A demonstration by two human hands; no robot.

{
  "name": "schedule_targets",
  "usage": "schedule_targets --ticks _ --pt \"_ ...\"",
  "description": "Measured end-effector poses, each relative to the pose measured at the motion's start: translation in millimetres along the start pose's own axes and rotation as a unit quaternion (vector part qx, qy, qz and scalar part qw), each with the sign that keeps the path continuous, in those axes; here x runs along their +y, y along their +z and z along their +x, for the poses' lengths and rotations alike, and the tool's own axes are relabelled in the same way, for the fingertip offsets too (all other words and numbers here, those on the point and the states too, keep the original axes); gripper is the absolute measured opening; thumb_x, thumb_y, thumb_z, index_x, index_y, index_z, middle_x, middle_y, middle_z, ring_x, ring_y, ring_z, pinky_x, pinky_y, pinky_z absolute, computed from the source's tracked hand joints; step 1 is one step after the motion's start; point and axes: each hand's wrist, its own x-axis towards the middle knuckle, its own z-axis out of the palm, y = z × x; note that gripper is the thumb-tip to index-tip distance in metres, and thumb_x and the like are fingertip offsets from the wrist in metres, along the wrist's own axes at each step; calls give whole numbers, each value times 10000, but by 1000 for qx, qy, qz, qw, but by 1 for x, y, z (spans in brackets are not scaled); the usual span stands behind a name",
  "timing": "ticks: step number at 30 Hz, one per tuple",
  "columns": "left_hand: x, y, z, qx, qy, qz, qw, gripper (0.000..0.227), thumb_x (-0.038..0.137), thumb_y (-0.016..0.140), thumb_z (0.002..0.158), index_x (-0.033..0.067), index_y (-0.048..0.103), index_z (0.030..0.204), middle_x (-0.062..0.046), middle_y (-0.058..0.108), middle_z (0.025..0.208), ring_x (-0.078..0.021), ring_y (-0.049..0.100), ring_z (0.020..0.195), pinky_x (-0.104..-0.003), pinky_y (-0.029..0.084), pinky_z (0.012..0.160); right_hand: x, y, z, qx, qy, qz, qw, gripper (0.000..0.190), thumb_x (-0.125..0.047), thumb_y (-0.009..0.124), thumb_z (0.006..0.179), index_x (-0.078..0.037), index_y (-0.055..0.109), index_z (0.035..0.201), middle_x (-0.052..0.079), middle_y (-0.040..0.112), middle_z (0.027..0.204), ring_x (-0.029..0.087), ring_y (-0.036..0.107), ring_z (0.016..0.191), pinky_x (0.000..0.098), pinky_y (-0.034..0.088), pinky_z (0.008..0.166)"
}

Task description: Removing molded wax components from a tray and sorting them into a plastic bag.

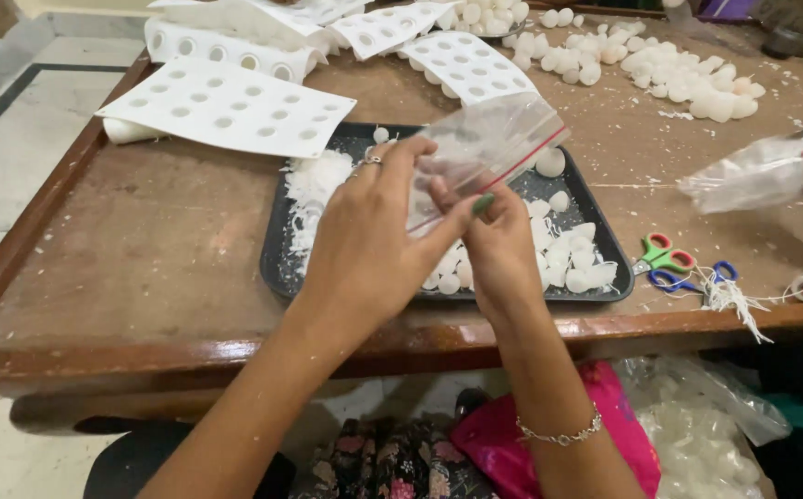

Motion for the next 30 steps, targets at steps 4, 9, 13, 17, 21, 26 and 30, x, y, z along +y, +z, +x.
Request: schedule_targets --ticks 4,9,13,17,21,26,30 --pt "1 -23 -18 73 -14 0 997 570 357 714 919 68 551 1383 -165 660 1210 -314 674 1085 -440 541 916 4 27 0 -65 -25 -95 993 293 -61 739 1005 50 665 1267 81 702 1097 119 666 961 304 549 881" --pt "-16 -28 -47 187 88 91 974 565 252 672 954 44 535 1461 -249 486 1499 -411 492 1374 -560 399 1131 -9 71 -10 -164 2 -77 983 496 13 717 919 2 581 1396 45 674 1090 127 674 976 321 588 945" --pt "-23 -41 -58 247 116 222 936 553 224 614 1037 41 496 1545 -269 346 1640 -428 251 1544 -664 176 1241 8 94 -4 -249 53 -8 967 497 25 678 915 18 539 1392 77 693 1222 144 679 1094 323 581 961" --pt "-44 -37 -53 235 52 273 931 549 208 578 1054 19 470 1558 -198 382 1648 -373 215 1579 -668 134 1244 28 94 13 -278 81 -17 957 384 2 658 961 53 558 1328 107 684 1235 148 668 1107 310 572 955" --pt "-77 -6 -33 139 -87 139 977 669 274 613 990 -70 392 1519 -317 342 1546 -416 238 1458 -671 143 1109 39 73 20 -235 115 -95 960 261 -25 648 967 81 627 1204 119 725 1100 145 692 973 294 584 855" --pt "-50 6 -20 120 -107 114 980 488 246 700 838 75 623 1288 -180 605 1314 -341 500 1309 -514 374 1075 48 45 17 -119 162 -179 963 155 21 642 865 63 664 1013 95 739 869 126 704 727 275 581 619" --pt "-60 14 -5 53 -140 115 982 279 278 704 919 66 711 1102 -172 734 1061 -321 657 1101 -458 480 1000 40 38 19 -111 185 -201 956 100 16 632 870 62 659 955 105 694 744 132 651 590 273 526 490"
